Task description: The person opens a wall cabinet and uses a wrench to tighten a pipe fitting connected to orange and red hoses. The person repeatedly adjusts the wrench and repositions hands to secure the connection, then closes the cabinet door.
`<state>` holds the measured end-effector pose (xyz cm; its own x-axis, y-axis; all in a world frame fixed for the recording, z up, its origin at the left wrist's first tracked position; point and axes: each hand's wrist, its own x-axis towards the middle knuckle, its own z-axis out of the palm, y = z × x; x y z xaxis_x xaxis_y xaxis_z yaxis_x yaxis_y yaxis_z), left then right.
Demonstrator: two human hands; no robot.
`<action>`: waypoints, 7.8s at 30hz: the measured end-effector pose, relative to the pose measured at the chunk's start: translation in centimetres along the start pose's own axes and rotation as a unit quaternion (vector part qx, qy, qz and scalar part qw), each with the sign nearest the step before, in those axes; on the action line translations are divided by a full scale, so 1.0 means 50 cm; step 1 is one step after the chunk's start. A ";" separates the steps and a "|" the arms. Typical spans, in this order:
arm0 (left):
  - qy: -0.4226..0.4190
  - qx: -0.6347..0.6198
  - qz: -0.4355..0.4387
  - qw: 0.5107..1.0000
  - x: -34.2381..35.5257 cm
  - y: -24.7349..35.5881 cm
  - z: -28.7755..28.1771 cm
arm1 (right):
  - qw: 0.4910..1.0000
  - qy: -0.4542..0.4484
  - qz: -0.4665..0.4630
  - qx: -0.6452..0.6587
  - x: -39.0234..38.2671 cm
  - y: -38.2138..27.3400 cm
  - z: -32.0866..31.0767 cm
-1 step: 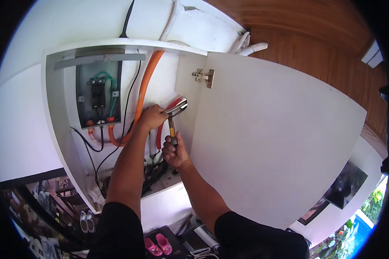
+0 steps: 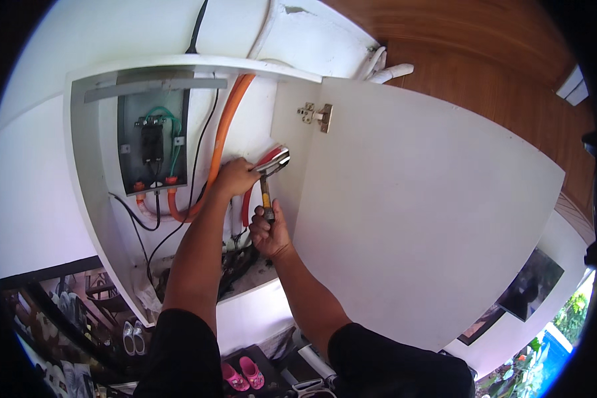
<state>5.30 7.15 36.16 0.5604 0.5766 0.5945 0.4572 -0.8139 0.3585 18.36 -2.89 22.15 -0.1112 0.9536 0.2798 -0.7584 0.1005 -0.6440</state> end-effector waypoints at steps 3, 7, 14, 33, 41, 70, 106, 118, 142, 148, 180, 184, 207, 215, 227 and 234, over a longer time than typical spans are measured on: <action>-0.016 -0.016 0.004 1.000 -0.004 -0.007 -0.002 | 0.991 0.098 -0.081 -0.035 -0.029 0.022 0.056; 0.006 0.022 0.031 0.999 0.001 -0.016 0.001 | 0.778 0.140 -0.363 -0.494 -0.041 0.013 0.144; -0.004 -0.016 0.027 1.000 -0.003 -0.020 -0.019 | 0.408 0.229 -0.304 -0.830 0.129 -0.179 0.317; -0.043 -0.163 -0.024 0.985 -0.008 -0.032 -0.008 | 0.969 0.185 -0.160 -0.004 0.096 0.086 -0.072; -0.029 -0.182 0.001 0.983 -0.007 -0.040 -0.001 | 0.983 0.145 -0.105 0.040 0.171 0.041 -0.127; -0.048 -0.258 -0.039 0.964 0.008 -0.041 0.026 | 0.820 0.220 -0.318 -0.422 -0.058 0.023 0.102; -0.086 -0.093 -0.008 0.992 0.028 -0.031 0.035 | 0.625 0.181 -0.280 -0.706 -0.071 -0.109 0.160; -0.065 -0.079 -0.004 0.995 0.005 -0.010 0.019 | 0.691 0.285 -0.153 -0.647 -0.068 -0.048 0.109; -0.081 -0.247 -0.052 0.964 0.032 -0.054 0.038 | 0.981 0.126 -0.144 0.042 0.001 0.026 -0.022; -0.037 -0.170 -0.054 0.983 0.018 -0.042 0.038 | 0.957 0.189 -0.158 -0.155 0.007 0.018 -0.004; -0.046 -0.149 -0.039 0.987 -0.008 -0.024 0.025 | 0.914 0.188 -0.221 -0.282 -0.006 0.007 0.046; -0.029 -0.155 -0.028 0.987 -0.014 -0.018 0.023 | 0.988 0.035 -0.106 0.107 -0.029 -0.022 0.073; -0.032 -0.180 -0.032 0.983 -0.009 -0.020 0.022 | 0.965 0.079 -0.210 -0.136 -0.037 -0.005 0.141; -0.025 -0.152 -0.025 0.988 -0.009 -0.011 0.025 | 0.954 0.170 -0.185 -0.163 -0.036 -0.011 0.129; -0.027 -0.134 -0.007 0.991 -0.010 -0.007 0.023 | 0.979 0.125 -0.114 0.115 -0.018 0.008 0.036; -0.042 -0.155 -0.024 0.987 -0.005 -0.015 0.026 | 0.984 0.048 -0.098 0.143 -0.007 0.013 0.027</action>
<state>5.72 7.70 34.81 0.6041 0.6091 0.5139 0.2599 -0.7602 0.5955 17.02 -3.55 22.59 0.1065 0.9477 0.3008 -0.9100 0.2148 -0.3545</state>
